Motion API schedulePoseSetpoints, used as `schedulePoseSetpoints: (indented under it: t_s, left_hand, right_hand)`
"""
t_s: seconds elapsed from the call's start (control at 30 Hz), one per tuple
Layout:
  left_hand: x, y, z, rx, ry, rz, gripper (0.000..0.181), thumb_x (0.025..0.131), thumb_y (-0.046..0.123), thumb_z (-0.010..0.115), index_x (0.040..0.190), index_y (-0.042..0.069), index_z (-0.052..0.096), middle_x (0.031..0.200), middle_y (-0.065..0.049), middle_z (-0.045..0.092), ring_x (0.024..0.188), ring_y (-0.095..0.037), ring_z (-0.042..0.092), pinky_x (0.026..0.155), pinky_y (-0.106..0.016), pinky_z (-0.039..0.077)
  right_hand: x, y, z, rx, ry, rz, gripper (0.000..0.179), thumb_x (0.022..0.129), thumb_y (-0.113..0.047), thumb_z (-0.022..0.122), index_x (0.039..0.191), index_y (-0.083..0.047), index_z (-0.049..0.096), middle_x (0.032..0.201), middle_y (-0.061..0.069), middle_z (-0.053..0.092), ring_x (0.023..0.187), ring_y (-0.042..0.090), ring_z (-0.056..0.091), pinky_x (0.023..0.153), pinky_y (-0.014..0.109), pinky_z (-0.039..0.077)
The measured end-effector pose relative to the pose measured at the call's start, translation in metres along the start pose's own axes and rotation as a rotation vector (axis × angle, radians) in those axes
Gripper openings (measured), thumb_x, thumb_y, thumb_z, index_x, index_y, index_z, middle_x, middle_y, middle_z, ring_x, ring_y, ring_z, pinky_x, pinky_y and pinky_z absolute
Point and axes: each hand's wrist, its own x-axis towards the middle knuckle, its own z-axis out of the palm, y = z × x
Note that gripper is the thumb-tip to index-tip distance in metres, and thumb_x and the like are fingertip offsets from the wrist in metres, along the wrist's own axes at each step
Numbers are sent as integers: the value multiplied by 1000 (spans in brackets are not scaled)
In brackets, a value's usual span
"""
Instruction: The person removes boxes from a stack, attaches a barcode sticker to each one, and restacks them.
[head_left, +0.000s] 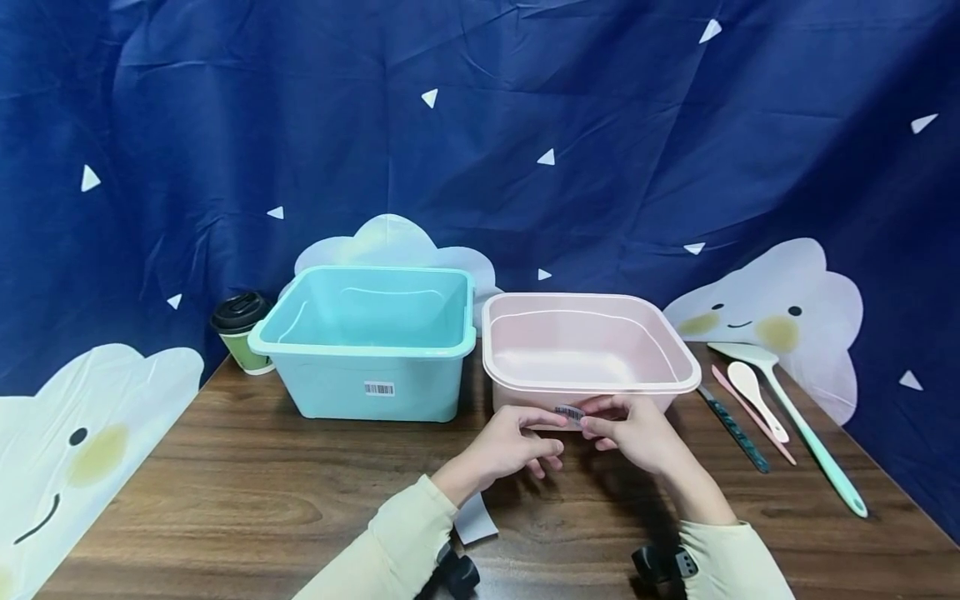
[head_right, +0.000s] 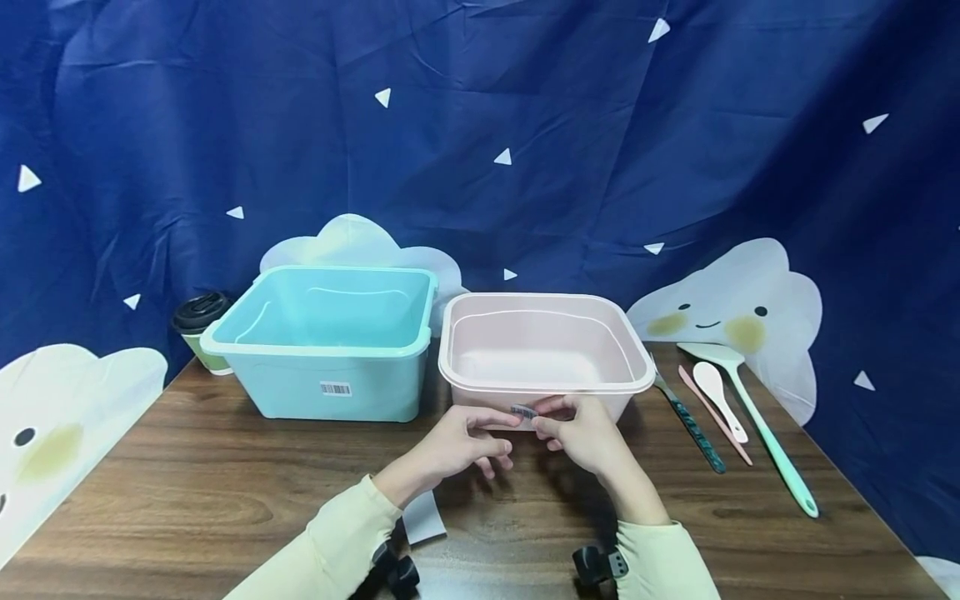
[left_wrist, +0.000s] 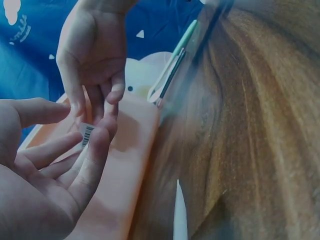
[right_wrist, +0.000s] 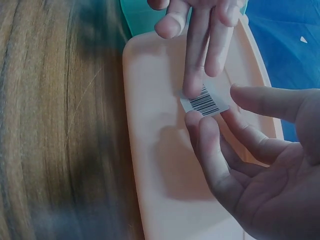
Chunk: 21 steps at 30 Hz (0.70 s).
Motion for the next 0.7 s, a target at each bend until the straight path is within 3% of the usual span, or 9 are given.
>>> schedulePoseSetpoints:
  t_s: [0.17, 0.5, 0.7]
  left_hand:
    - [1, 1, -2, 19, 10, -12, 35, 90, -3, 67, 125, -4, 67, 87, -31, 73, 75, -49, 69, 60, -38, 61]
    - [0, 2, -4, 17, 5, 1, 37, 90, -4, 67, 127, -5, 65, 92, -31, 73, 73, -42, 71, 60, -38, 61]
    - [-1, 3, -4, 28, 8, -9, 38, 89, -4, 68, 127, -1, 67, 87, -30, 73, 61, -25, 67, 61, -38, 61]
  right_hand:
    - [-1, -1, 0, -2, 6, 1, 29, 96, -1, 63, 115, 20, 61, 100, 24, 72, 84, 16, 70, 68, 31, 62]
    - [-3, -5, -1, -9, 15, 23, 33, 96, -5, 63, 117, 21, 59, 99, 21, 72, 83, 14, 69, 69, 31, 62]
    - [-4, -11, 0, -33, 35, 44, 35, 96, -6, 64, 118, 21, 59, 100, 23, 72, 84, 17, 70, 69, 31, 62]
